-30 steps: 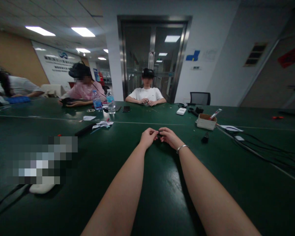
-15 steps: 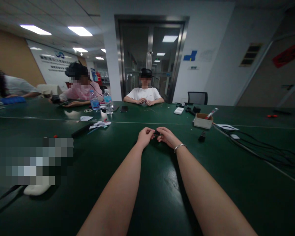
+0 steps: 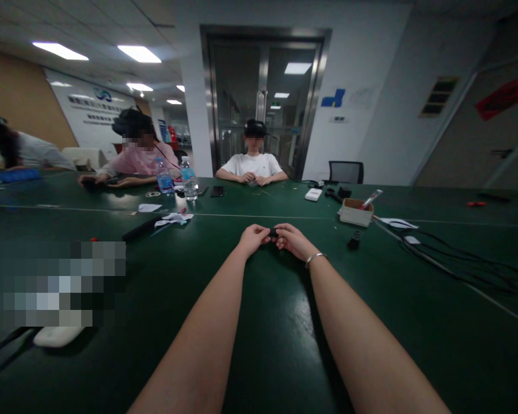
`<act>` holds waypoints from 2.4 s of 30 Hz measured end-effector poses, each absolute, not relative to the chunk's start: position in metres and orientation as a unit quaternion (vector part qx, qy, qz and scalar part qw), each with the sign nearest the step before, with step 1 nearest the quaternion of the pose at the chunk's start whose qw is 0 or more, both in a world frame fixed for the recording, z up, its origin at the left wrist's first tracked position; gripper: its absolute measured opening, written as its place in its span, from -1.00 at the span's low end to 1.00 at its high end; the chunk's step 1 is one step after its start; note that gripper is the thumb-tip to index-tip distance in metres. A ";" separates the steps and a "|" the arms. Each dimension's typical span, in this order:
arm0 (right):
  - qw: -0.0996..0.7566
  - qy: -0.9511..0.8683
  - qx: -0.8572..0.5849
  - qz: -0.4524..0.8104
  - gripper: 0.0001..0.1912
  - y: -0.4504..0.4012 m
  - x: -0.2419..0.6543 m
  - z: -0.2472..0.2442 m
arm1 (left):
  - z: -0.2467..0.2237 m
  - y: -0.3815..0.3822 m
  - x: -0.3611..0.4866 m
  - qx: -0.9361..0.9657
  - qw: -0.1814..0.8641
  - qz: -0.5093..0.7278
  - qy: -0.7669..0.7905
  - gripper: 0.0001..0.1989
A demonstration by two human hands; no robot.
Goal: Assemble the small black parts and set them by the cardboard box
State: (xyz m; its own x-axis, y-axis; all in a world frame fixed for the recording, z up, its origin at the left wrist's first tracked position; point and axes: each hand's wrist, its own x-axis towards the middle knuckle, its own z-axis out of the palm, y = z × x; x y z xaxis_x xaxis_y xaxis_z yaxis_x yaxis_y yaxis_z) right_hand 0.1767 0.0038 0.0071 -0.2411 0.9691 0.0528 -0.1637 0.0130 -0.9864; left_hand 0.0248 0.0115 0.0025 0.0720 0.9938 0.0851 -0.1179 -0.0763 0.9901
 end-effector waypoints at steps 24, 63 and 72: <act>0.510 -0.479 -0.370 0.611 -0.90 0.002 0.181 0.008 | -0.006 0.013 0.021 0.549 0.520 0.512 0.407 -0.90; 0.488 -0.504 -0.343 0.625 -0.82 0.002 0.183 0.007 | 0.000 0.007 0.017 0.568 0.440 0.519 0.464 -0.87; 0.517 -0.480 -0.365 0.607 -0.81 0.004 0.182 0.006 | 0.001 0.007 0.017 0.540 0.518 0.520 0.412 -0.91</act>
State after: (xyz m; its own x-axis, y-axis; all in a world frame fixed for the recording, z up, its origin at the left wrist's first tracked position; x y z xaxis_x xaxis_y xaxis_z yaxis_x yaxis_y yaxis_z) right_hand 0.1821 0.0042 0.0059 -0.1990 0.9786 0.0521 -0.2768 -0.0051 -0.9609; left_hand 0.0172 0.0075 0.0010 0.1209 0.9835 0.1345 -0.0936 -0.1236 0.9879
